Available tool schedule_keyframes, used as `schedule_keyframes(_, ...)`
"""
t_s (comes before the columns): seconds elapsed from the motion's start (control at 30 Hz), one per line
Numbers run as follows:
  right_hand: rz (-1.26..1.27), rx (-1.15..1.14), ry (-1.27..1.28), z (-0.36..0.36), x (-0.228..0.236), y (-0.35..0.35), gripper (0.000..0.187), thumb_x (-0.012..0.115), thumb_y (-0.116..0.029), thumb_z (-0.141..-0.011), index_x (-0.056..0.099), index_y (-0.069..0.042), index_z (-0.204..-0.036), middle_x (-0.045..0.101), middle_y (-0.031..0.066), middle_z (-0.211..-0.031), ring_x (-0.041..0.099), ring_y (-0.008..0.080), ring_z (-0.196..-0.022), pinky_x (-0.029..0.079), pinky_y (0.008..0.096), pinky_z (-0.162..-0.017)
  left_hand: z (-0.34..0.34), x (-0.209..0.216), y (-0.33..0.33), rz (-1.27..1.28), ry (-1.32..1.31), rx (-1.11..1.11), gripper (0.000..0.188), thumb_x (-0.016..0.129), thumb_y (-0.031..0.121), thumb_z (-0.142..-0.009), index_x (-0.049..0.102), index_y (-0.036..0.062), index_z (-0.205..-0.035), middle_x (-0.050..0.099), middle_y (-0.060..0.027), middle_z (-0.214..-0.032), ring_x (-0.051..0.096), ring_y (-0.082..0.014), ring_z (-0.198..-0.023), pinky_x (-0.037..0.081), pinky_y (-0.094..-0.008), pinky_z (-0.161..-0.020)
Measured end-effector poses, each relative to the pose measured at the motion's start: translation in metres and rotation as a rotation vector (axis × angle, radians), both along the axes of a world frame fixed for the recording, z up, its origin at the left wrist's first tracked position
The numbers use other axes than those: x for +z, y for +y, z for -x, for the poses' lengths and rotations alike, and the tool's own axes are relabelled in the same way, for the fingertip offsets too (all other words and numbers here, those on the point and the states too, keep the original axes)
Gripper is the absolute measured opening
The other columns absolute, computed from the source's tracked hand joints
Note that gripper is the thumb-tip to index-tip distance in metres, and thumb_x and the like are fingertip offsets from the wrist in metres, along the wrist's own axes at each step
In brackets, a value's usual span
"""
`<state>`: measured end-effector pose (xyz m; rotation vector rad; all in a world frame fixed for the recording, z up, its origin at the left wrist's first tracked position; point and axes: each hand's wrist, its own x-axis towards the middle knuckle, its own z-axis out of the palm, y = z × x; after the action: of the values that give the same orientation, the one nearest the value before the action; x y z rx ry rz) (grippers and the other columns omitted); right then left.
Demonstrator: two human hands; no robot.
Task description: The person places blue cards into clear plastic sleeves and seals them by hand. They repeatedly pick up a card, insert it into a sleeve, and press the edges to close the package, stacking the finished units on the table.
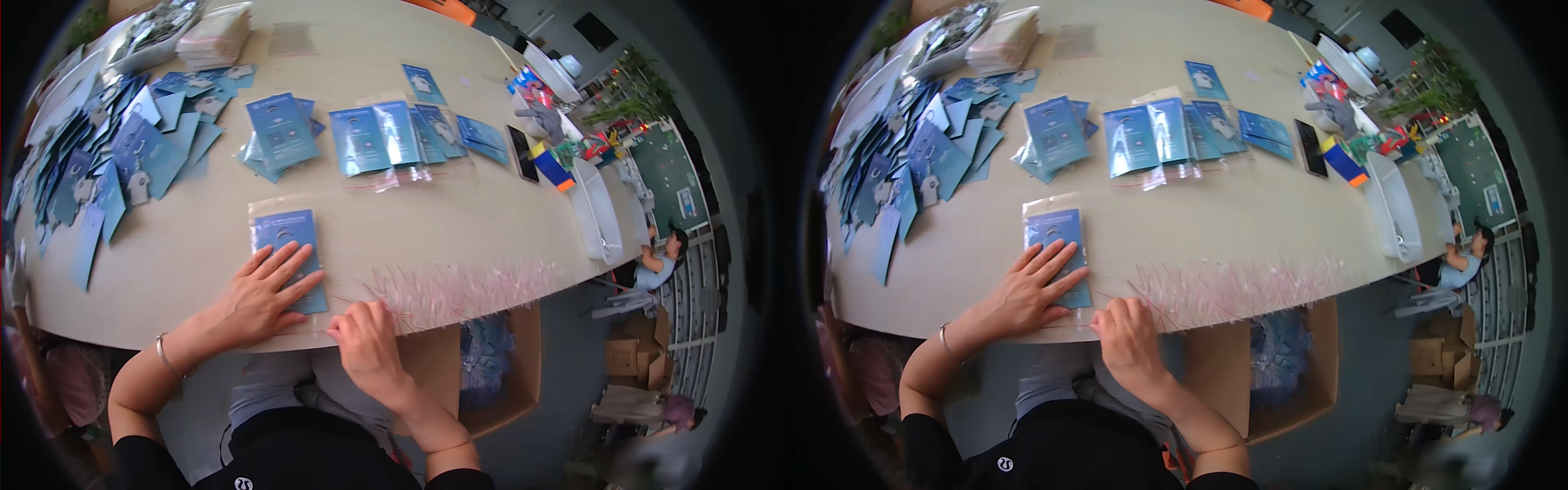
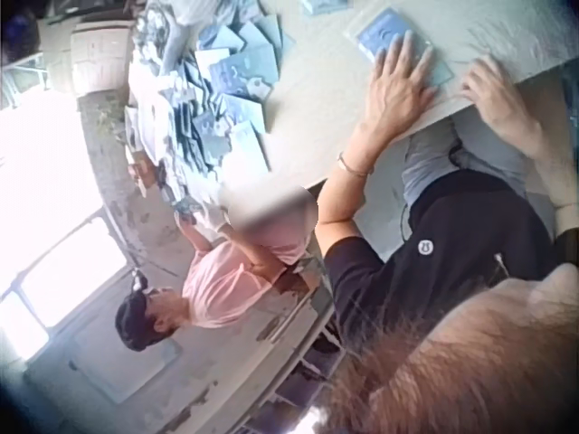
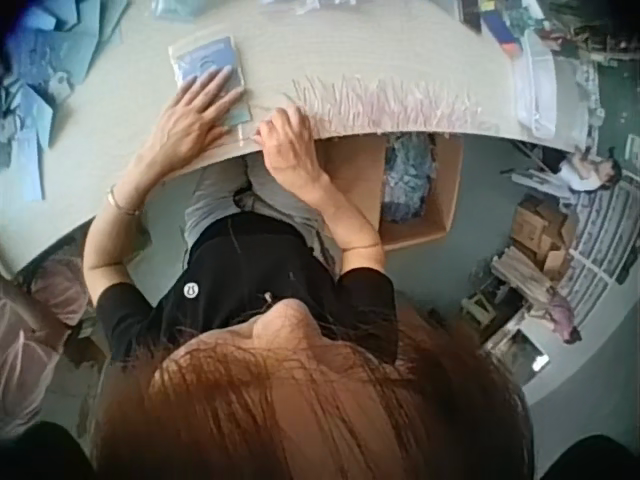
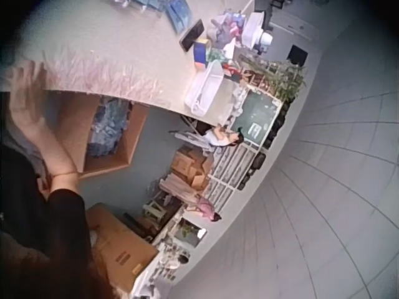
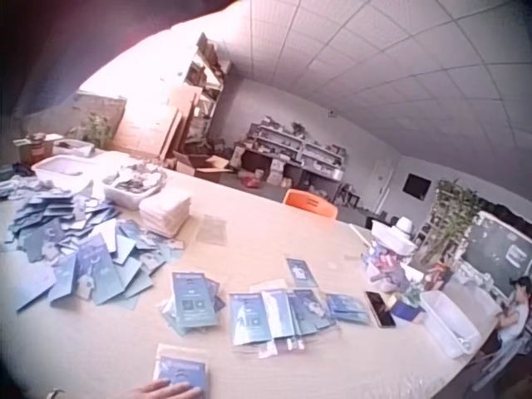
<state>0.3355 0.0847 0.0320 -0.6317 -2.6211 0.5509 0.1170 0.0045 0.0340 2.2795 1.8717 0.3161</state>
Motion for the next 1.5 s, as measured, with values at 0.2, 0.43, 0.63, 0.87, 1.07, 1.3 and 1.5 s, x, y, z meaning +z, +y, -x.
schedule_keyframes(0.2, 0.496, 0.314, 0.065, -0.052, 0.042, 0.002, 0.012, 0.069, -0.012, -0.089, 0.059, -0.006, -0.087, 0.053, 0.0093, -0.091, 0.050, 0.0265, -0.096, 0.041, 0.0368, -0.089, -0.007, 0.002, 0.005, 0.030, 0.005, 0.034, 0.068, 0.066, 0.037, -0.090, 0.045, 0.0145, -0.150, 0.030, -0.0184, -0.160, 0.028, -0.0356, -0.148, 0.020, -0.0495, -0.121)
schedule_keyframes(0.43, -0.192, -1.131, 0.180, -0.273, 0.026, 0.232, 0.021, 0.062, -0.019, -0.095, 0.067, 0.002, -0.093, 0.063, 0.0170, -0.098, 0.056, 0.0332, -0.098, 0.045, 0.0443, -0.086, -0.010, 0.007, 0.005, 0.088, -0.025, 0.050, 0.073, 0.070, 0.031, -0.084, 0.044, 0.0111, -0.150, 0.028, -0.0212, -0.160, 0.023, -0.0371, -0.150, 0.016, -0.0499, -0.122)
schedule_keyframes(0.63, -0.286, -1.189, -0.557, -0.285, -0.001, 0.291, 0.012, 0.065, -0.017, -0.089, 0.074, -0.010, -0.093, 0.065, 0.0113, -0.109, 0.056, 0.0334, -0.108, 0.041, 0.0447, -0.096, -0.009, 0.013, 0.001, 0.105, -0.009, 0.078, 0.071, 0.069, 0.030, -0.086, 0.044, 0.0118, -0.149, 0.029, -0.0205, -0.160, 0.025, -0.0370, -0.149, 0.018, -0.0499, -0.122)
schedule_keyframes(0.87, -0.567, -1.123, -0.296, -0.238, 0.041, 0.243, 0.013, 0.068, -0.009, -0.083, 0.074, -0.009, -0.095, 0.065, 0.0089, -0.107, 0.057, 0.0300, -0.107, 0.043, 0.0452, -0.092, -0.007, 0.016, -0.005, 0.100, -0.029, 0.007, 0.071, 0.069, 0.030, -0.088, 0.041, 0.0139, -0.151, 0.027, -0.0200, -0.161, 0.025, -0.0381, -0.149, 0.019, -0.0507, -0.121)
schedule_keyframes(1.07, -0.090, 0.123, 0.057, -0.059, 0.025, 0.040, 0.049, 0.078, -0.003, -0.073, 0.069, -0.013, -0.120, 0.059, 0.0078, -0.134, 0.052, 0.0285, -0.126, 0.041, 0.0420, -0.102, -0.007, 0.011, -0.030, 0.120, -0.091, -0.028, 0.072, 0.067, 0.035, -0.091, 0.037, 0.0174, -0.154, 0.027, -0.0173, -0.162, 0.025, -0.0358, -0.150, 0.020, -0.0519, -0.121)
schedule_keyframes(1.3, -0.119, 0.261, 0.208, -0.008, -0.024, 0.002, 0.024, 0.071, -0.008, -0.080, 0.073, -0.009, -0.104, 0.071, 0.0028, -0.118, 0.061, 0.0218, -0.118, 0.041, 0.0396, -0.094, -0.004, 0.011, -0.044, -0.015, -0.294, -0.030, 0.054, 0.072, 0.037, -0.088, 0.052, 0.0037, -0.124, 0.037, -0.0158, -0.156, 0.031, -0.0333, -0.147, 0.026, -0.0529, -0.119)
schedule_keyframes(1.5, -0.005, 0.212, 0.222, -0.008, -0.021, -0.002, 0.015, 0.078, -0.007, -0.078, 0.070, -0.009, -0.091, 0.073, 0.0030, -0.115, 0.062, 0.0231, -0.118, 0.040, 0.0395, -0.094, 0.000, 0.000, -0.084, -0.118, -0.155, -0.018, 0.035, 0.076, 0.027, -0.082, 0.058, 0.0090, -0.104, 0.055, -0.0118, -0.141, 0.049, -0.0304, -0.134, 0.041, -0.0494, -0.109)
